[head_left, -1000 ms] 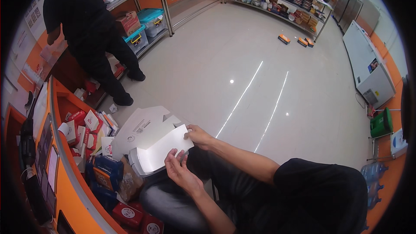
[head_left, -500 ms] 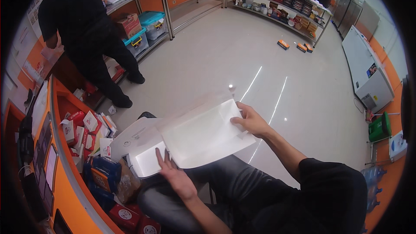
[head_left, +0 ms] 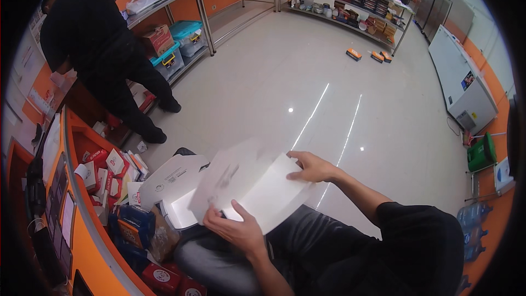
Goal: The person assembles cardboard food boxes by hand, folding the flaps and interlocking the tabs to create three-dimensional containers from flat sheets.
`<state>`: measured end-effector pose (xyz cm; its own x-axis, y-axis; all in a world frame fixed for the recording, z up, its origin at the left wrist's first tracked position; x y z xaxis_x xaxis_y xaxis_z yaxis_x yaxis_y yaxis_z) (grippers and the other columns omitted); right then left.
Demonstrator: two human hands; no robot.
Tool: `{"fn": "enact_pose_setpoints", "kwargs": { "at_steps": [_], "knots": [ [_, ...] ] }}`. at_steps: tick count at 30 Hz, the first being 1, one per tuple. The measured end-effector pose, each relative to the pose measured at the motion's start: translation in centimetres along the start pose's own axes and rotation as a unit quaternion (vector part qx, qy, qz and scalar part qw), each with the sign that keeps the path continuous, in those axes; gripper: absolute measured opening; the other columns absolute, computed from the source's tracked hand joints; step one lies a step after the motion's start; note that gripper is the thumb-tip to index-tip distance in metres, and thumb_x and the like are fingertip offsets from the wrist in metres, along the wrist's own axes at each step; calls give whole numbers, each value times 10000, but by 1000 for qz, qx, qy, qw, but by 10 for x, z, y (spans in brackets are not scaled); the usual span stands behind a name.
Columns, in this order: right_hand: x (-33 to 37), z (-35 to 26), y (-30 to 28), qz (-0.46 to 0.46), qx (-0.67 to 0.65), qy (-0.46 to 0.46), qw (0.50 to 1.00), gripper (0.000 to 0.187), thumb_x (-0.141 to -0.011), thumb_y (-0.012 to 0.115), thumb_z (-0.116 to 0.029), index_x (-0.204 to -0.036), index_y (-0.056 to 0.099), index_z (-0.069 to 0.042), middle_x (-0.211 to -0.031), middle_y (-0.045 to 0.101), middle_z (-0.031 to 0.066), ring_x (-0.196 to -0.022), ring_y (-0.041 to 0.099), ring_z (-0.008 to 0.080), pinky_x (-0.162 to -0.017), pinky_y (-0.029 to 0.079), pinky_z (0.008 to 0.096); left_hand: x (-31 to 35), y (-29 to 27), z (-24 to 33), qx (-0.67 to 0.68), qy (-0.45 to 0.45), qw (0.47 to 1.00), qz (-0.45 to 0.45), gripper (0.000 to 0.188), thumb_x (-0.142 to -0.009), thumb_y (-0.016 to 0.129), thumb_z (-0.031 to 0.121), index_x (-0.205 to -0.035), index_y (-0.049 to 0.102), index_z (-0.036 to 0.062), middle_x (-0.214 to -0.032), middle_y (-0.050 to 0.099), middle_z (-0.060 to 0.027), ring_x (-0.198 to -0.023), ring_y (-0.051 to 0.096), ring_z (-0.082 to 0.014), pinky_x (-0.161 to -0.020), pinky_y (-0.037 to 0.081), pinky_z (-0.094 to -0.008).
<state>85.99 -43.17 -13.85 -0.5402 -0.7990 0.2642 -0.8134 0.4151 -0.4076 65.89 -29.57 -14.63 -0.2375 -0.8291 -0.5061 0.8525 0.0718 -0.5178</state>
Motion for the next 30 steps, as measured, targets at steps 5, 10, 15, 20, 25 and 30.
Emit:
{"fn": "enact_pose_setpoints", "kwargs": {
  "at_steps": [5,10,15,20,25,30],
  "knots": [
    [21,14,19,-100,161,-65,980,590,-784,658,-150,-1275,452,103,-869,636,302,-828,651,414,-750,507,441,34,29,20,256,-186,895,-316,387,-936,641,287,-1128,550,-36,-937,615,-141,-901,616,-245,-767,511,-359],
    [42,-14,49,-74,269,-126,952,472,-782,587,-33,-1223,490,105,-1077,606,261,-931,625,428,-823,517,460,52,57,17,318,-250,859,-313,454,-955,621,317,-1169,504,-66,-1094,590,-174,-990,605,-222,-784,517,-313],
    [56,-13,72,-103,283,-140,943,527,-824,589,-87,-1289,428,103,-1274,483,295,-1128,534,448,-917,500,453,55,55,13,343,-258,857,-285,382,-935,649,209,-1144,490,-68,-1052,599,-160,-961,607,-216,-811,497,-325],
    [62,-14,64,-134,196,-177,955,784,-903,629,-427,-1434,316,58,-1425,277,317,-1273,424,441,-1035,414,447,48,51,10,429,-353,786,-272,224,-958,573,85,-1123,506,-50,-1027,595,-118,-947,590,-173,-816,485,-303],
    [62,-22,55,-186,112,-137,967,700,-911,612,-458,-1426,411,-28,-1448,257,283,-1262,442,430,-1044,403,448,51,51,9,463,-380,761,-251,180,-973,531,61,-1115,517,-49,-1021,598,-101,-923,582,-164,-791,479,-301],
    [59,-6,50,-150,146,-229,951,591,-913,633,-389,-1355,499,-21,-1361,401,251,-1174,531,377,-1003,442,424,56,54,9,359,-295,849,-252,210,-957,573,99,-1082,537,-65,-953,611,-114,-875,595,-175,-778,478,-316]
  ]
}}
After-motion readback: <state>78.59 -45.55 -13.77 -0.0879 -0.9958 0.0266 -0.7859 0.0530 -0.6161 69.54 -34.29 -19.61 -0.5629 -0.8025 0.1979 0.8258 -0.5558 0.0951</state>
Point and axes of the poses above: each hand's wrist, its own x-axis away from the middle knuckle, its own y-axis out of the palm, z = x × y, the point moved 2 cm from there along -x, towards the middle knuckle
